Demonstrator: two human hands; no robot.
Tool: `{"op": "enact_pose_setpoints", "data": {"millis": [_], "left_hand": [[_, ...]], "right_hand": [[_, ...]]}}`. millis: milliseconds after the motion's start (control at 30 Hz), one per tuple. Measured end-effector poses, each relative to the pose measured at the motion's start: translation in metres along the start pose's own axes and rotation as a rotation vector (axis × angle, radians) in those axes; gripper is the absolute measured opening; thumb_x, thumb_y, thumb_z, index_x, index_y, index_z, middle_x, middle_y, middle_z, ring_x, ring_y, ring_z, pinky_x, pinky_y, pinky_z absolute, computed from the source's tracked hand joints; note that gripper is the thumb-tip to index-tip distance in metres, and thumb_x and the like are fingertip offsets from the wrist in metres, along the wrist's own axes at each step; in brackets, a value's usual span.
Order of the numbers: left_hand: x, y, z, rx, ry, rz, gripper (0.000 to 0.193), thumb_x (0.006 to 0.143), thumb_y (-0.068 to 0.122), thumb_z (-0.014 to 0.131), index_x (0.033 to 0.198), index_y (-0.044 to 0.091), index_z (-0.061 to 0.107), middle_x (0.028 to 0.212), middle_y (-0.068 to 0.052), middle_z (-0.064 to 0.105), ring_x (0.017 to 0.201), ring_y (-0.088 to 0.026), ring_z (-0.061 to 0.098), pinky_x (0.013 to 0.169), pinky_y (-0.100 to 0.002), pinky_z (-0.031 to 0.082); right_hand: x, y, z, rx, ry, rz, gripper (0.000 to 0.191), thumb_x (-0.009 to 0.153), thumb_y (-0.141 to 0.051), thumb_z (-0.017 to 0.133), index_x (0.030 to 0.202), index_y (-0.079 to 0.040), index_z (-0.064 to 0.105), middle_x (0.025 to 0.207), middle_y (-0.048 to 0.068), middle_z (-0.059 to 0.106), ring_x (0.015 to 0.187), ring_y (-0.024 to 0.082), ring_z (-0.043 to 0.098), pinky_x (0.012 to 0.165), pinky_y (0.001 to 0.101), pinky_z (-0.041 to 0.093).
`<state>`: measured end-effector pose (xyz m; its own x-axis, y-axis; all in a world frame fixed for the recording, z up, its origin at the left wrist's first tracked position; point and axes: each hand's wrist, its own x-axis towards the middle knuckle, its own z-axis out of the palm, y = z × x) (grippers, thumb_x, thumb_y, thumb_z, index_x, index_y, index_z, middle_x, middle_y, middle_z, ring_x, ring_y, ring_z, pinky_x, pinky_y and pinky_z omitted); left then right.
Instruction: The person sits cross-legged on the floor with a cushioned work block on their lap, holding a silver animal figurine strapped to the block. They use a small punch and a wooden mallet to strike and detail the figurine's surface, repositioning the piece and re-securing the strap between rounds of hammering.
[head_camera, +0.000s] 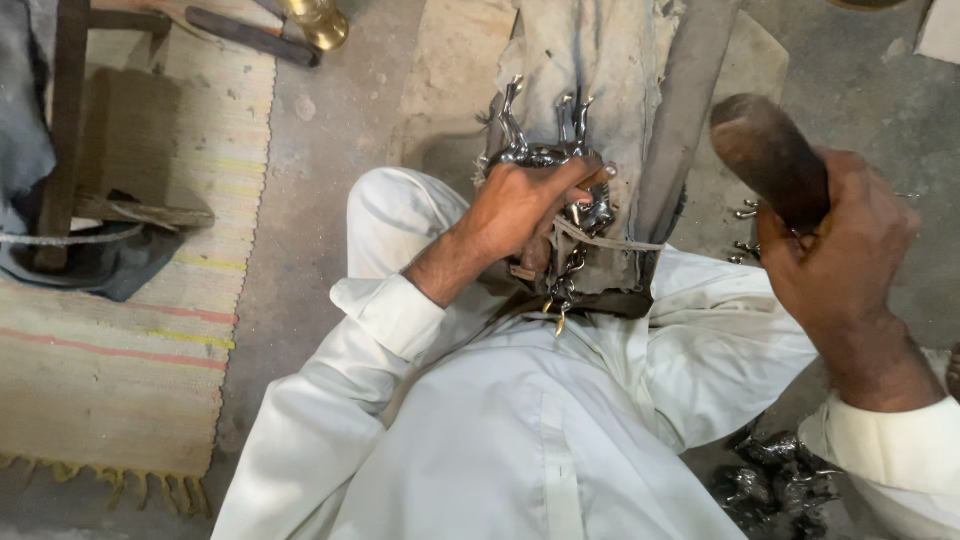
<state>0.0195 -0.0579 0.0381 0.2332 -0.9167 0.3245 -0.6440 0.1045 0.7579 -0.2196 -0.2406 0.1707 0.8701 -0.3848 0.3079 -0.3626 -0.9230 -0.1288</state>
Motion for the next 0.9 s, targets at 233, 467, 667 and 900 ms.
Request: {"op": "enact_pose_setpoints", "data": {"millis": [233, 467, 667, 900], "left_hand": [[0.0027, -0.0003, -0.0008, 0.058, -0.004, 0.027, 0.050, 0.093, 0.005, 0.064, 0.142, 0.012, 0.053, 0.098, -0.008, 0.079, 0.066, -0.016, 0.075, 0.061, -0.031, 0.060], [0.0038, 0.0027, -0.0030, 0.036, -0.028, -0.011, 0.054, 0.089, 0.002, 0.066, 0.140, 0.012, 0.054, 0.098, -0.009, 0.078, 0.076, -0.018, 0.078, 0.065, -0.032, 0.061], [0.0076, 0.0051, -0.0068, 0.048, -0.029, 0.047, 0.052, 0.089, 0.002, 0.066, 0.139, 0.013, 0.054, 0.105, -0.008, 0.078, 0.088, -0.021, 0.078, 0.066, -0.032, 0.062], [0.0084, 0.0058, -0.0067, 0.061, -0.031, 0.051, 0.055, 0.085, 0.002, 0.067, 0.138, 0.012, 0.056, 0.104, -0.011, 0.079, 0.090, -0.021, 0.079, 0.064, -0.035, 0.061]], "right_hand": [[-0.0036, 0.0007, 0.0024, 0.034, -0.014, 0.011, 0.027, 0.092, -0.005, 0.080, 0.116, -0.004, 0.066, 0.101, 0.013, 0.066, 0.090, 0.031, 0.065, 0.082, 0.0408, 0.051], [-0.0046, 0.0033, 0.0048, -0.038, 0.022, -0.077, 0.030, 0.082, -0.001, 0.079, 0.110, -0.004, 0.067, 0.102, 0.016, 0.066, 0.092, 0.037, 0.063, 0.079, 0.0456, 0.048], [-0.0085, 0.0072, 0.0085, 0.069, 0.042, -0.011, 0.029, 0.090, -0.003, 0.079, 0.115, -0.002, 0.065, 0.103, 0.015, 0.065, 0.094, 0.035, 0.063, 0.082, 0.0437, 0.050], [-0.0099, 0.0031, 0.0080, 0.242, 0.045, 0.256, 0.032, 0.091, -0.014, 0.079, 0.111, 0.001, 0.058, 0.089, 0.017, 0.061, 0.081, 0.038, 0.062, 0.074, 0.0480, 0.046]]}}
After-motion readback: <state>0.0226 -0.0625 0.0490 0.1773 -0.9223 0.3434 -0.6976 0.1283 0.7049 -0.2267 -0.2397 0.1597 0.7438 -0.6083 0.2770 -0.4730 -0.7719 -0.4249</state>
